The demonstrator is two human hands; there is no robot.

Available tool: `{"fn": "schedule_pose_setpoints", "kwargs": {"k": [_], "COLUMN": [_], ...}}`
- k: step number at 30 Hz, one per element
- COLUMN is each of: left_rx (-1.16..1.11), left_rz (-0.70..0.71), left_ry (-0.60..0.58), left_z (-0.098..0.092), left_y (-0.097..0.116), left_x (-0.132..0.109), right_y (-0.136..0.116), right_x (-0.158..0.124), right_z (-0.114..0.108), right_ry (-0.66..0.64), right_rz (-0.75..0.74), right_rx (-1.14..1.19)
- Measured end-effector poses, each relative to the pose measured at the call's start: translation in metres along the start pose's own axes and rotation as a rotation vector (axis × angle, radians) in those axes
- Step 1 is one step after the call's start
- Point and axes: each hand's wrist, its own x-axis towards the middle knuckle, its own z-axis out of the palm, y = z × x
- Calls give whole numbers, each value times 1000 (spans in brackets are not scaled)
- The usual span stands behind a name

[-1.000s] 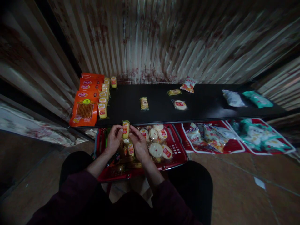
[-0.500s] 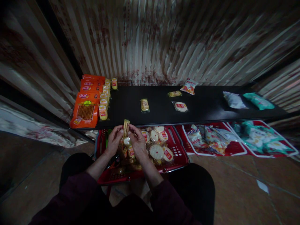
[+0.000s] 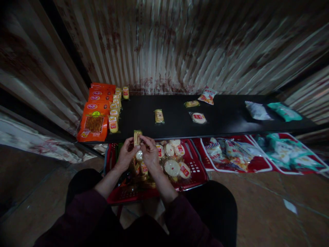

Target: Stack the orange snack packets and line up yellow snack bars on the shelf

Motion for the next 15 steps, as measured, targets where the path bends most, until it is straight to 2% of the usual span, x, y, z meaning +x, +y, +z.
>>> {"fn": "schedule_pose_setpoints", "kwargs": {"k": [10, 15], "left_rx": [-181, -267], "left_rz": [-103, -148], "left_ry": [51, 119], "left_z": [1, 1], "left_y": [-1, -3], "left_x": [3, 4], "right_y": [-2, 3], "right_x": [4, 6], "right_z": [3, 4], "right_ry": [9, 25], "right_rz": [15, 49], "right_rx": [-40, 1]}}
